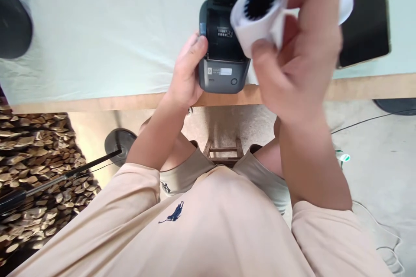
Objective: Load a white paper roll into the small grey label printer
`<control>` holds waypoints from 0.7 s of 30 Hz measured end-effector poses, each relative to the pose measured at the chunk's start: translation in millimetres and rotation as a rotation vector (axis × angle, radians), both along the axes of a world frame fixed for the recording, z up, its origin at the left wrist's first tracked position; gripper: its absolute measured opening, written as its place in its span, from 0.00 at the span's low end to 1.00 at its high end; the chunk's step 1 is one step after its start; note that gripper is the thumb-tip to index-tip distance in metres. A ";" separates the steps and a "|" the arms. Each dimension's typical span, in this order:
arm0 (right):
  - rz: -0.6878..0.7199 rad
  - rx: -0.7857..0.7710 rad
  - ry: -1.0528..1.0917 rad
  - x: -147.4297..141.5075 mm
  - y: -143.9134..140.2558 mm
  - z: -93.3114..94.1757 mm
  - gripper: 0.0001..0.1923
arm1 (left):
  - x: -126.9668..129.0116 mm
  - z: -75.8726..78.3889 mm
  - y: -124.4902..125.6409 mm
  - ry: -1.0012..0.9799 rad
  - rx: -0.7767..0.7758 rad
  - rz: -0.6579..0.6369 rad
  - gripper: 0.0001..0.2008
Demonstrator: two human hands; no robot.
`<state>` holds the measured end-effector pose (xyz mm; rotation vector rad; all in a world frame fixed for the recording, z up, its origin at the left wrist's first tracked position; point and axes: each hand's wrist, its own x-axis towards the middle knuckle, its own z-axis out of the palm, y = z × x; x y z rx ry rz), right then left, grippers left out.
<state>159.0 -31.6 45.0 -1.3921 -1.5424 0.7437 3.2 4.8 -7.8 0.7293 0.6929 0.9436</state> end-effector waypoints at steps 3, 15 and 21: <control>0.076 0.166 -0.367 -4.2 4.7 0.4 0.16 | 2.2 4.5 -3.2 0.061 -0.013 0.016 0.11; 0.021 0.147 -0.687 -10.2 13.8 -15.8 0.11 | 4.6 0.6 -0.9 -0.059 0.096 0.022 0.11; 0.048 0.340 -0.568 -15.2 -1.3 -33.2 0.09 | -3.0 -3.0 1.9 -0.116 0.069 -0.016 0.06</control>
